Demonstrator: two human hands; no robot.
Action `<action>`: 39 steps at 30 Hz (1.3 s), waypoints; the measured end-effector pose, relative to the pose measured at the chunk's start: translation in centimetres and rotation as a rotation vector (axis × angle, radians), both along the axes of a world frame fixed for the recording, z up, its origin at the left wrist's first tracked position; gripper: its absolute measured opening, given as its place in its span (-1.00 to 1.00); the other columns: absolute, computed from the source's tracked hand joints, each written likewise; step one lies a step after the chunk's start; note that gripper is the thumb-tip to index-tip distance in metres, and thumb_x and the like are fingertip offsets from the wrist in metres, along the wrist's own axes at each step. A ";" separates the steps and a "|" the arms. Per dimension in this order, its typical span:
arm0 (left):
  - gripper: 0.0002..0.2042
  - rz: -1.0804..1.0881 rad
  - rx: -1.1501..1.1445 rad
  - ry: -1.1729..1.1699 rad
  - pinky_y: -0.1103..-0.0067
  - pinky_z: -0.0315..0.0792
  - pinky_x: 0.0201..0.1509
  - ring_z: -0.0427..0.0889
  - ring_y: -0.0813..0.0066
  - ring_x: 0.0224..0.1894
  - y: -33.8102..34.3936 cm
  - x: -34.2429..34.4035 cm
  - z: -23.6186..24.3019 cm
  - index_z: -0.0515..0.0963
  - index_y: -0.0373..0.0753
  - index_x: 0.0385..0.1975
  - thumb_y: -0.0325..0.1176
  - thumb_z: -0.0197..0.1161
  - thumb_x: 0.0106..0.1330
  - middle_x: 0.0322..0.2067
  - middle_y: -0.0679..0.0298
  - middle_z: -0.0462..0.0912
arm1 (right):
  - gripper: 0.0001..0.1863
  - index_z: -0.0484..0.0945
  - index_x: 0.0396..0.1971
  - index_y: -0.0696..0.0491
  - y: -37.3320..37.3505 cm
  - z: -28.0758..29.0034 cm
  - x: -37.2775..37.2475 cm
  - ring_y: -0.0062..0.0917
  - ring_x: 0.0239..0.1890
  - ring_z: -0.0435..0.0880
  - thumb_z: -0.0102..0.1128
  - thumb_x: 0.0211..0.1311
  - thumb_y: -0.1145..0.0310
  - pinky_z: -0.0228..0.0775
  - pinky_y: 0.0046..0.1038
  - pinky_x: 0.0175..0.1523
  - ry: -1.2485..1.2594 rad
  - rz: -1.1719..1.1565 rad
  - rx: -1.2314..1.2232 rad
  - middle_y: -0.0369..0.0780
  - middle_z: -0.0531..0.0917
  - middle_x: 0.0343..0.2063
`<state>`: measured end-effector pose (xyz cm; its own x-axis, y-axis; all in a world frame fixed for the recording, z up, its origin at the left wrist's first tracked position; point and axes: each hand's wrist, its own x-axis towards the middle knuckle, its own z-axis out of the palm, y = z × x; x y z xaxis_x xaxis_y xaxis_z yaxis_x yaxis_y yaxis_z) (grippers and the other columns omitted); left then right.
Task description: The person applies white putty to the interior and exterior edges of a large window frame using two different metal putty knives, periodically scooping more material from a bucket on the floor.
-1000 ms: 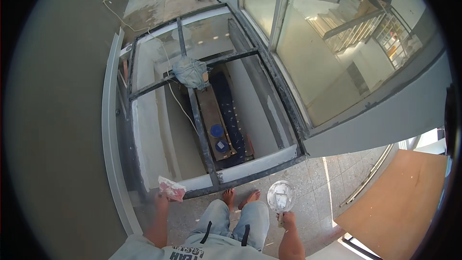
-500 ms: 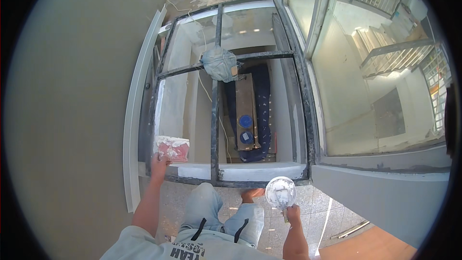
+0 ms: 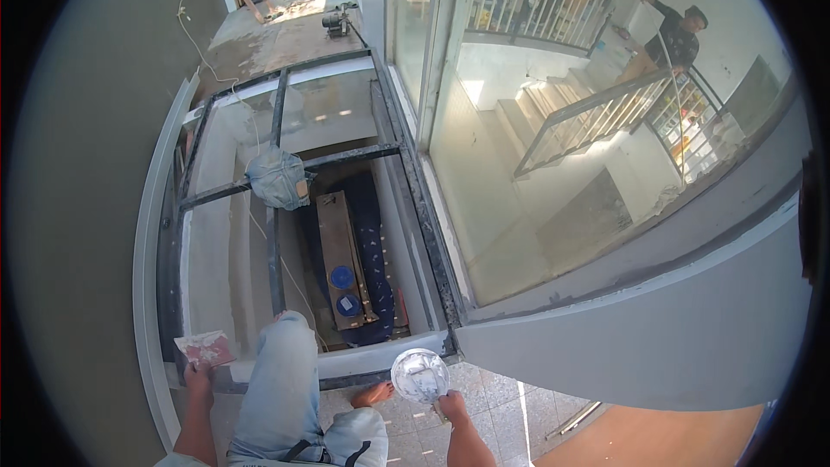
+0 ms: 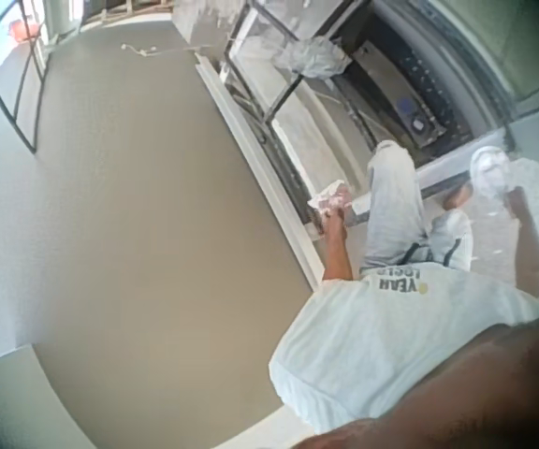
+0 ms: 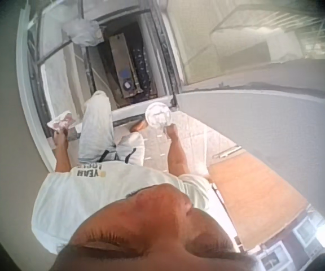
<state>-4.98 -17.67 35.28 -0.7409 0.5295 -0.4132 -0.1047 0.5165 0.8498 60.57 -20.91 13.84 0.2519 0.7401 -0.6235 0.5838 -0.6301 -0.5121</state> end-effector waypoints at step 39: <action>-0.48 -1.160 -0.022 -0.964 0.37 0.39 0.30 0.58 0.30 0.28 39.7 15.8 -27.5 0.39 -0.25 0.33 0.05 -0.02 0.62 0.24 0.17 0.61 | -0.76 0.61 -0.29 0.36 20.2 -4.7 -28.7 -0.41 -0.54 0.76 0.06 0.35 0.47 0.56 -0.40 -0.39 0.307 -0.692 0.383 -0.06 0.72 -0.52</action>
<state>10.82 22.02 7.76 0.6239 0.6014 -0.4990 -0.1384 0.7135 0.6868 31.84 -0.74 9.12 0.5861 0.6557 -0.4760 -0.0692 -0.5448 -0.8357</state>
